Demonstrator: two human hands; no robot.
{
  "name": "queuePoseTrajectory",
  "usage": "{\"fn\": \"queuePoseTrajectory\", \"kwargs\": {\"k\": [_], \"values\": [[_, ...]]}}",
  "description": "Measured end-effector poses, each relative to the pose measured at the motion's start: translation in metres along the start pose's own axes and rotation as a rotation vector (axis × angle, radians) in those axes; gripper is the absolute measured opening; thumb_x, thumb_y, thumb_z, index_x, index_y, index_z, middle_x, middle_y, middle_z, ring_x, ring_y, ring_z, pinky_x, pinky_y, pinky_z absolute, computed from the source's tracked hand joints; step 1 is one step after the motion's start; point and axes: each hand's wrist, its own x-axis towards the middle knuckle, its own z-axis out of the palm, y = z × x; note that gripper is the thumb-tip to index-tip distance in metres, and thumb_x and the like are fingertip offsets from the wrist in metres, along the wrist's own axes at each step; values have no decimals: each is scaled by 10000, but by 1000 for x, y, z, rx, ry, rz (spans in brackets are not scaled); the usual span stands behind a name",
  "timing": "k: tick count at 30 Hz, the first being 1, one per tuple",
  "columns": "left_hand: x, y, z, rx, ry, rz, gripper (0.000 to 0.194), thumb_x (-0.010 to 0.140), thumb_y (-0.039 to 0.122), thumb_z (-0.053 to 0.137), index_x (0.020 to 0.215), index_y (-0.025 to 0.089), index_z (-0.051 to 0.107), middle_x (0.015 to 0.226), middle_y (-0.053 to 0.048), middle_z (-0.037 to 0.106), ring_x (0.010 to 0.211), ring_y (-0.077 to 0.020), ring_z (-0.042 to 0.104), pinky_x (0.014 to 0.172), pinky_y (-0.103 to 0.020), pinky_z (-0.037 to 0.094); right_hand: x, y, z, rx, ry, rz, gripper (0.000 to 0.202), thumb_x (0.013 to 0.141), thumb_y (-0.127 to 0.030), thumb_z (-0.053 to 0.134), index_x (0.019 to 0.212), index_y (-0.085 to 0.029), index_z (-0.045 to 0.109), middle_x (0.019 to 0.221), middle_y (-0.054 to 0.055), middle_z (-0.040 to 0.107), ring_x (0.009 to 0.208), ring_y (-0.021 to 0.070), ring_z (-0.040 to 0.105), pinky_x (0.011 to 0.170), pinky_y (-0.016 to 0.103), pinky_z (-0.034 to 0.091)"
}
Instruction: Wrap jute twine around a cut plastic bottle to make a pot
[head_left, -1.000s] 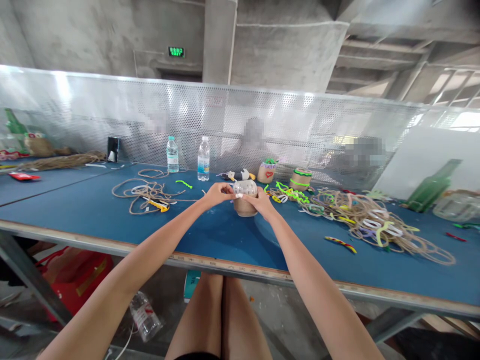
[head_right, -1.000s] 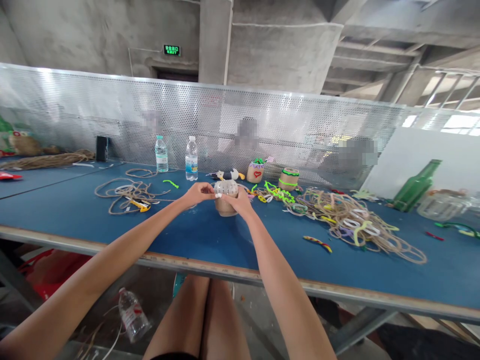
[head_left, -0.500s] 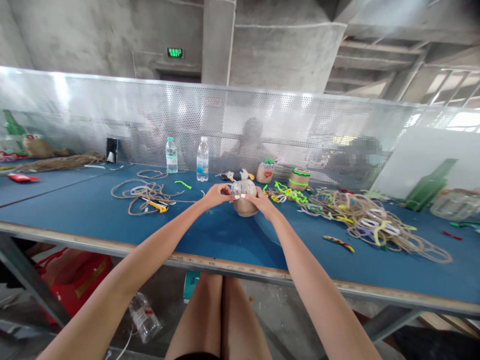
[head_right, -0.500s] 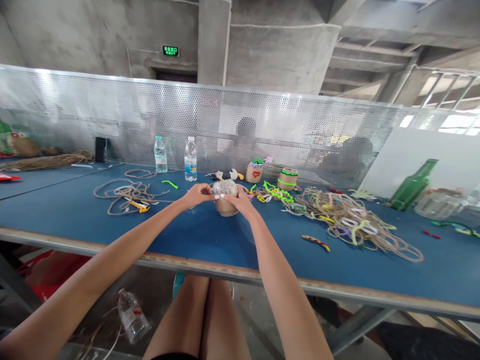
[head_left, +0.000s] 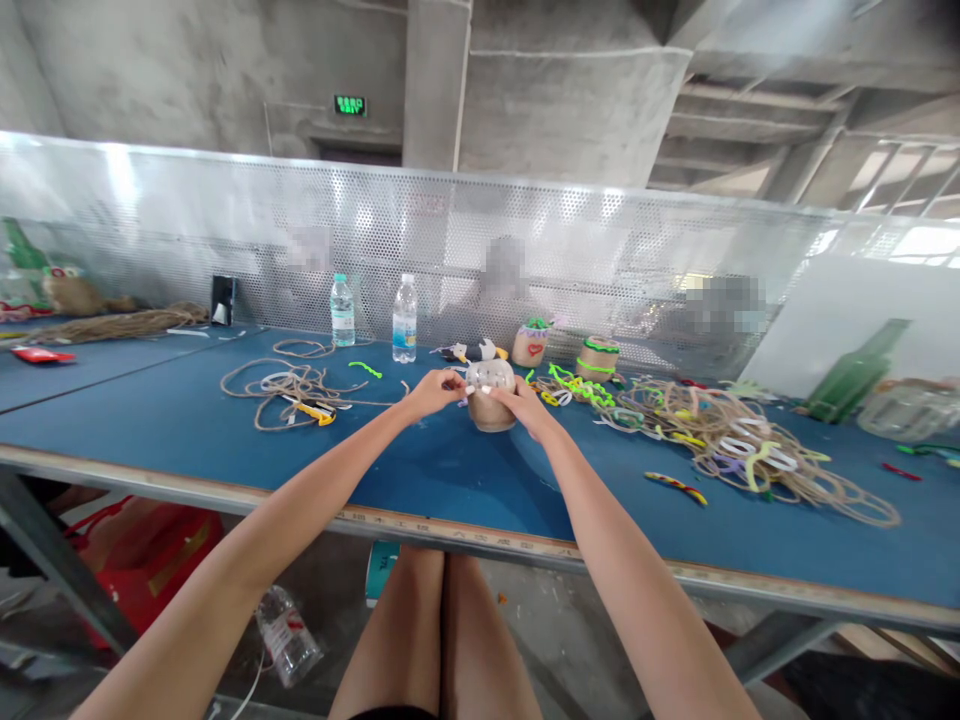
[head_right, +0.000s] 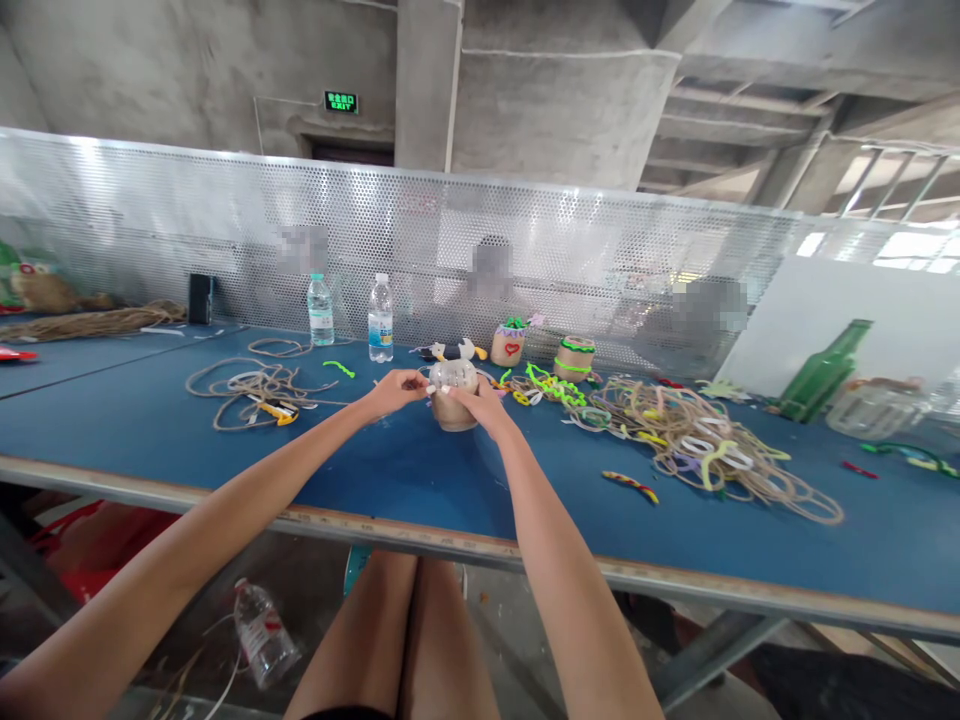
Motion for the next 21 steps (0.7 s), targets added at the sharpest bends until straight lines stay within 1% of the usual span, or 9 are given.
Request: {"fn": "queuePoseTrajectory", "kwargs": {"k": [5, 9, 11, 14, 16, 21], "values": [[1, 0, -1, 20, -24, -5, 207, 920, 300, 587, 1006, 113, 613, 962, -52, 642, 834, -163, 637, 746, -344, 554, 3, 3, -1, 1, -1, -3, 320, 859, -237, 651, 1155, -146, 572, 1193, 79, 600, 1100, 223, 576, 968, 455, 447], [0, 2, -2, 32, -42, -4, 206, 919, 297, 589, 1011, 114, 613, 968, -53, 642, 838, -164, 637, 749, -346, 554, 5, 7, -2, 0, -10, -15, 355, 845, -238, 660, 1173, -149, 557, 1222, 85, 589, 1109, 224, 571, 974, 453, 441], [-1, 3, -2, 38, -48, -5, 203, 918, 296, 591, 1004, 113, 614, 960, -51, 643, 831, -162, 637, 745, -343, 554, 6, 10, -2, -8, -16, -22, 425, 802, -270, 702, 1178, -149, 544, 1214, 89, 591, 1112, 229, 567, 979, 447, 432], [-1, 4, -2, 46, -51, -13, 197, 917, 294, 593, 988, 112, 617, 941, -46, 645, 812, -156, 637, 733, -334, 555, 8, 13, -2, -29, -9, -26, 599, 672, -366, 786, 1173, -170, 522, 1179, 84, 600, 1125, 249, 551, 987, 431, 415], [-1, 5, -2, 50, -42, -23, 195, 915, 292, 596, 985, 111, 617, 940, -46, 645, 812, -156, 637, 736, -335, 555, 8, 14, -3, -37, 0, -27, 677, 598, -406, 805, 1163, -181, 507, 1171, 84, 595, 1131, 258, 539, 988, 417, 408], [-2, 6, -3, 69, 34, -72, 200, 907, 290, 607, 999, 113, 614, 973, -54, 640, 858, -170, 633, 769, -357, 549, 6, 10, -4, -25, -28, -37, 710, 547, -412, 794, 1145, -184, 486, 1172, 81, 581, 1130, 247, 538, 979, 380, 417]]}}
